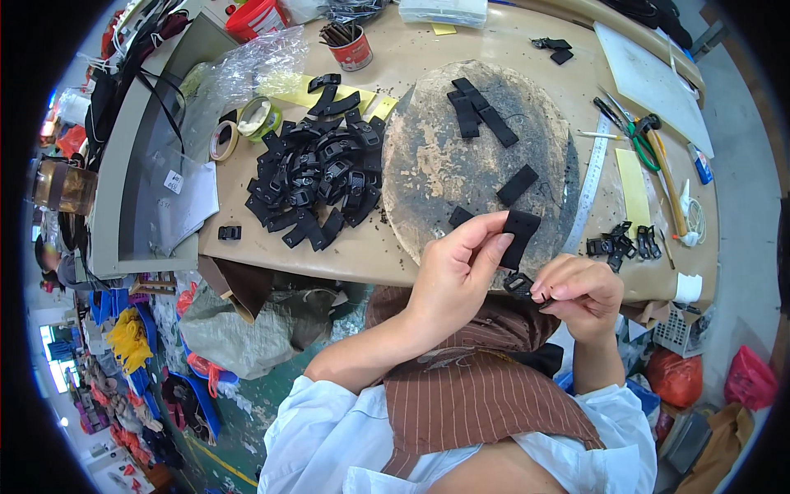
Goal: The person assembles black plastic buckles by hand, inserting the metal slider into the strap and securing it. They handle the components one at a time, inspecting the fit, and place the finished buckles into a clear plastic bag on the table.
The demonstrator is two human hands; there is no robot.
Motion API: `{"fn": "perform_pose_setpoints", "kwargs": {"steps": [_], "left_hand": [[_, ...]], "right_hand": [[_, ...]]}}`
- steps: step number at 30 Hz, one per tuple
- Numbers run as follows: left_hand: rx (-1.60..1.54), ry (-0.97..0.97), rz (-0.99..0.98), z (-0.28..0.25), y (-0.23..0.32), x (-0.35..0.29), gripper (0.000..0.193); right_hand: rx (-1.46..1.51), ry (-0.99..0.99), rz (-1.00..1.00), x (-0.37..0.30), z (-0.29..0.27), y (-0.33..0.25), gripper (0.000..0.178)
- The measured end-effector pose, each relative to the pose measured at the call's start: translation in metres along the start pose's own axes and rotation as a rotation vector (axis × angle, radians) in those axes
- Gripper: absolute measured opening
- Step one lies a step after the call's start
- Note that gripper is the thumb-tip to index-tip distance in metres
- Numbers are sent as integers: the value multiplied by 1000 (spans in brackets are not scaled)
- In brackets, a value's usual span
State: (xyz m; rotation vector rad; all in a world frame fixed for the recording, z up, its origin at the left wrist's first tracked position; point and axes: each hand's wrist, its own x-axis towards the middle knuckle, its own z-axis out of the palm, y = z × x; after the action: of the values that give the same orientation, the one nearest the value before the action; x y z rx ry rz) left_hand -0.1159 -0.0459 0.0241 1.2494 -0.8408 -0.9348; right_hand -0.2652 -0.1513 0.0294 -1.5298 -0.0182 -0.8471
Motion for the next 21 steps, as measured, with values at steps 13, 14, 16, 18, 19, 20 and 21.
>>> {"fn": "perform_pose_setpoints", "kwargs": {"steps": [13,14,16,18,19,20,21], "left_hand": [[-122,57,-75,7,10,-3,19],[-100,39,-99,6,11,-4,19],[-80,39,-81,6,10,-3,20],[-56,3,-97,5,7,-2,21],[-40,-29,-122,3,7,-3,22],[-24,-61,-147,2,7,-4,24],[24,-76,-128,1,8,-4,24]], "right_hand": [[52,13,38,1,-4,2,26],[55,6,40,2,-5,2,26],[60,-6,42,2,-5,2,26],[58,-17,46,2,-6,3,26],[60,-26,47,3,-6,3,26],[29,-35,39,3,-7,4,26],[-1,-45,30,4,-8,4,26]]}}
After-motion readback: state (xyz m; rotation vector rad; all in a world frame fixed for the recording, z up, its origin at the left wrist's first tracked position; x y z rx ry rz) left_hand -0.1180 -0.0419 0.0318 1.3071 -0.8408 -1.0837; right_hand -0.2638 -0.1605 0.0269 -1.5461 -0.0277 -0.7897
